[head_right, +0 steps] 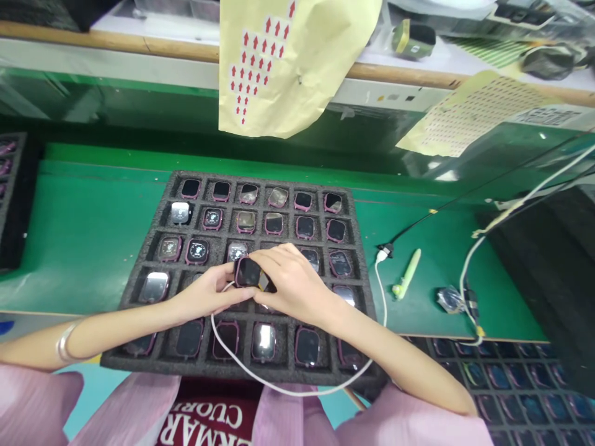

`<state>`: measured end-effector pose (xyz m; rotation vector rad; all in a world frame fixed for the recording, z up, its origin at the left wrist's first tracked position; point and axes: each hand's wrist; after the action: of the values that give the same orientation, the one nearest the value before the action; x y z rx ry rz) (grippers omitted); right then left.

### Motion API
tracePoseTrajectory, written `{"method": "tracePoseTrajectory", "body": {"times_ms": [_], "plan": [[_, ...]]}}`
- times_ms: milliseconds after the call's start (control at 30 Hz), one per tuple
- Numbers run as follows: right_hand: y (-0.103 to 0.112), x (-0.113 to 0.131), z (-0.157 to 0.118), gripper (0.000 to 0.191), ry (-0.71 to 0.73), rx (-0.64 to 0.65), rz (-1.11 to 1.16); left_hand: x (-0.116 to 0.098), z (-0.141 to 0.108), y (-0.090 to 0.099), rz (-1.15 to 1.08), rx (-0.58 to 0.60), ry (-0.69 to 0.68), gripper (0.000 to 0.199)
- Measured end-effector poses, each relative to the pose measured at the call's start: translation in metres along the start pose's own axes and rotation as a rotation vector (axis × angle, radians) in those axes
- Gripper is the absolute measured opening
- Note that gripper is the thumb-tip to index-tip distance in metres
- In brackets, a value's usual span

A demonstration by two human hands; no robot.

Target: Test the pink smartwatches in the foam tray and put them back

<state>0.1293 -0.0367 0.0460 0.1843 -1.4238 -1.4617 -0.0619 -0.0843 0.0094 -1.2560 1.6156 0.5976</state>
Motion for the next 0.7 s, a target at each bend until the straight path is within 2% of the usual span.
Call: {"method": "tracePoseTrajectory", "body": {"times_ms": [133,200,333,467,567,700], "plan": [[0.015,0.003,-0.001,0.035,-0.149,-0.191,0.087,-0.004,0.0,0.0,-0.046,-0.013,0.007,0.037],[0.018,0.006,-0.001,0.034,-0.25,-0.22,0.206,-0.007,-0.001,0.0,-0.097,-0.027,0.016,0.035],[0.01,0.01,0.0,0.032,-0.388,-0.144,0.517,-0.009,-0.004,0.002,-0.253,-0.031,0.02,0.035],[0.0,0.011,0.001,0.028,-0.52,-0.11,0.752,-0.006,-0.006,0.002,-0.319,-0.073,-0.045,0.038],[-0.002,0.011,-0.001,0.029,-0.661,-0.117,0.872,-0.007,-0.008,0.002,-0.277,-0.176,-0.107,0.038],[-0.004,0.012,-0.006,0.027,-0.779,-0.071,1.068,-0.01,-0.011,0.005,-0.138,-0.346,-0.308,0.027]]}}
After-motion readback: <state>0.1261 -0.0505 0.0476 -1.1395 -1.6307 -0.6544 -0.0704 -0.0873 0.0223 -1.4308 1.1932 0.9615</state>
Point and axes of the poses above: each hand's wrist, its own z-axis towards the middle knuckle, its own y-axis out of the back of the hand, x = y × z, and after that the axes turned 5 degrees about -x, right-handed
